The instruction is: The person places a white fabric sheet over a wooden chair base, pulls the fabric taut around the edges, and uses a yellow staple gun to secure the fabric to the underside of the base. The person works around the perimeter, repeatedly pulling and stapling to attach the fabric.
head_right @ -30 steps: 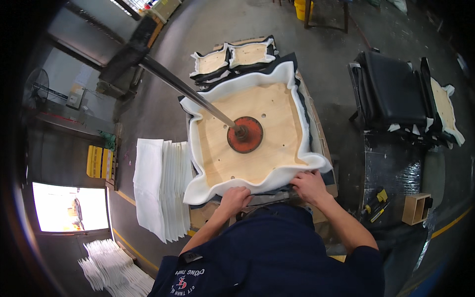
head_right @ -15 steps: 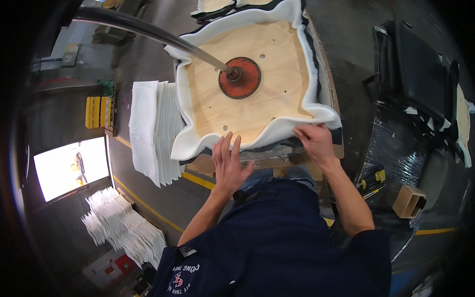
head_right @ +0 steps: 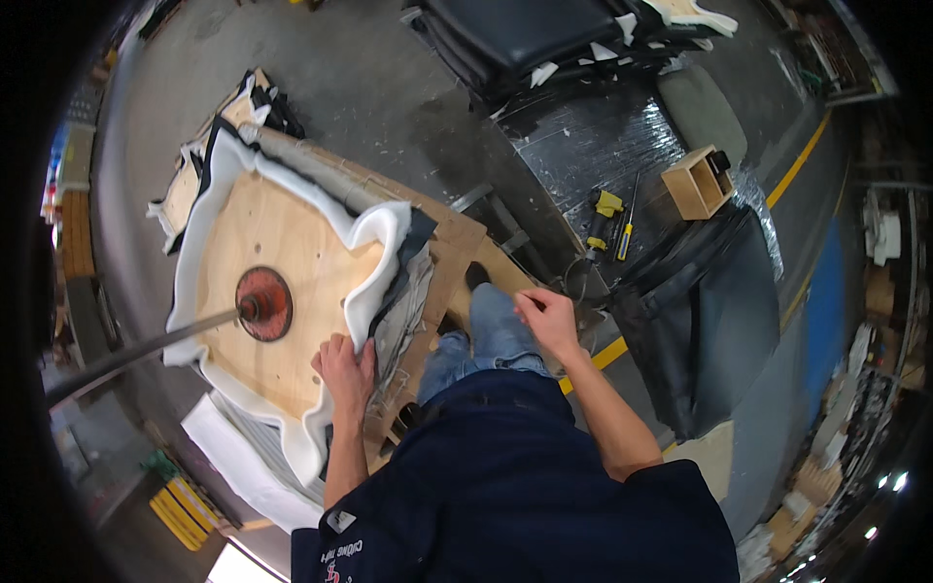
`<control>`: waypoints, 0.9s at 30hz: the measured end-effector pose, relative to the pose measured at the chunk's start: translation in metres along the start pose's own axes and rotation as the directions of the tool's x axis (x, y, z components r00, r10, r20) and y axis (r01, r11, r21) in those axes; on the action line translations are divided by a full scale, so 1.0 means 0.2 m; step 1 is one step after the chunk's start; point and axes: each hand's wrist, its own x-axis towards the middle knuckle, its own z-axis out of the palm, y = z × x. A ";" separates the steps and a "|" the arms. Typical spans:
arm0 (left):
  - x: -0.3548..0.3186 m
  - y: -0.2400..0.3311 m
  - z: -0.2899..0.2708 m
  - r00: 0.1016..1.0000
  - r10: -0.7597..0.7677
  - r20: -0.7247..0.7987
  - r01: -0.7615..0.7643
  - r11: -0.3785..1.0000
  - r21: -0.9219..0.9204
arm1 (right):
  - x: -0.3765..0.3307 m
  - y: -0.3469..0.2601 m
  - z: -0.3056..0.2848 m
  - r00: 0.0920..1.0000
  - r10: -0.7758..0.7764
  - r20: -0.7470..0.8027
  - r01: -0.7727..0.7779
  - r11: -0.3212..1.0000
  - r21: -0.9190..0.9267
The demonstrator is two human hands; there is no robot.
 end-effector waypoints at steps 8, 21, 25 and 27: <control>-0.09 -0.01 0.03 0.960 -0.273 0.068 0.259 0.953 0.159 | 0.32 0.86 -0.28 0.926 0.334 -0.175 -0.358 0.925 -0.129; 0.06 0.30 0.03 0.676 -0.733 0.083 0.737 0.674 -0.053 | 1.43 1.06 -0.66 0.602 0.315 -0.734 -0.766 0.487 -0.419; 0.06 0.35 0.02 0.647 -0.761 0.047 0.751 0.626 -0.209 | 1.60 1.16 -0.77 0.658 0.416 -0.627 -0.731 0.552 -0.400; 0.04 0.26 0.07 0.786 -0.616 -0.058 0.614 0.788 -0.049 | 1.58 1.21 -0.83 0.645 0.429 -0.632 -0.745 0.536 -0.396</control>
